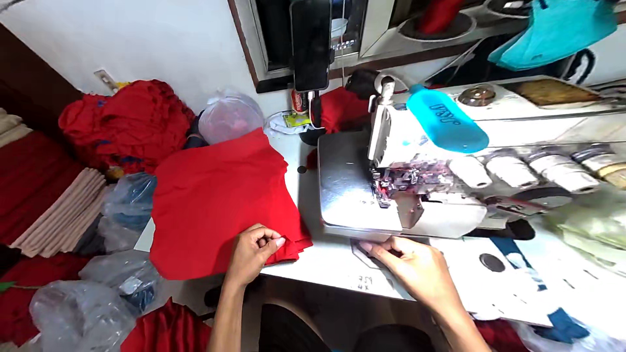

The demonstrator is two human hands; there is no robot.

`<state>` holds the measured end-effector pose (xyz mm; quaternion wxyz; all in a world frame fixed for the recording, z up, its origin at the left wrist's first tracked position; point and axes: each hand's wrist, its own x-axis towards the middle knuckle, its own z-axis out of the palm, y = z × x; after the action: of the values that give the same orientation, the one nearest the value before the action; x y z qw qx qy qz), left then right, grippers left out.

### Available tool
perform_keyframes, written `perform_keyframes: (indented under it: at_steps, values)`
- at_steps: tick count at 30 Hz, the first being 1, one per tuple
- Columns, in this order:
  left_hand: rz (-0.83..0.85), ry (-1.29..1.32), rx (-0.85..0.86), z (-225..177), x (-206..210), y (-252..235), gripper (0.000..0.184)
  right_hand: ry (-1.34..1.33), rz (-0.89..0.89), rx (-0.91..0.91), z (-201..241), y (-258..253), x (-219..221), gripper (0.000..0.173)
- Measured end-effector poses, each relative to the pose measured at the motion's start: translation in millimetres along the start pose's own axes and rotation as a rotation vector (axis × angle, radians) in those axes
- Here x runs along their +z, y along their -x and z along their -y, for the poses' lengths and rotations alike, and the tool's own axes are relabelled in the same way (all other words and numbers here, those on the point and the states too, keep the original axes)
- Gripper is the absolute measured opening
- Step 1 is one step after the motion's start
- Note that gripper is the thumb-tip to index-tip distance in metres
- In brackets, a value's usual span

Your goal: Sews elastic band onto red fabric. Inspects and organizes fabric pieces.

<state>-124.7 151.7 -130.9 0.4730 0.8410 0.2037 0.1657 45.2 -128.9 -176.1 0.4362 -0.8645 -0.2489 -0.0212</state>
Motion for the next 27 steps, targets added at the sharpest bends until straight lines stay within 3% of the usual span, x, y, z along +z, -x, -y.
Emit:
perform_keyframes:
  at_steps: [27]
  values:
    - [-0.021, 0.017, 0.058, 5.9, 4.0, -0.1, 0.016, 0.012, -0.023, 0.011, -0.3, -0.9, -0.4, 0.051]
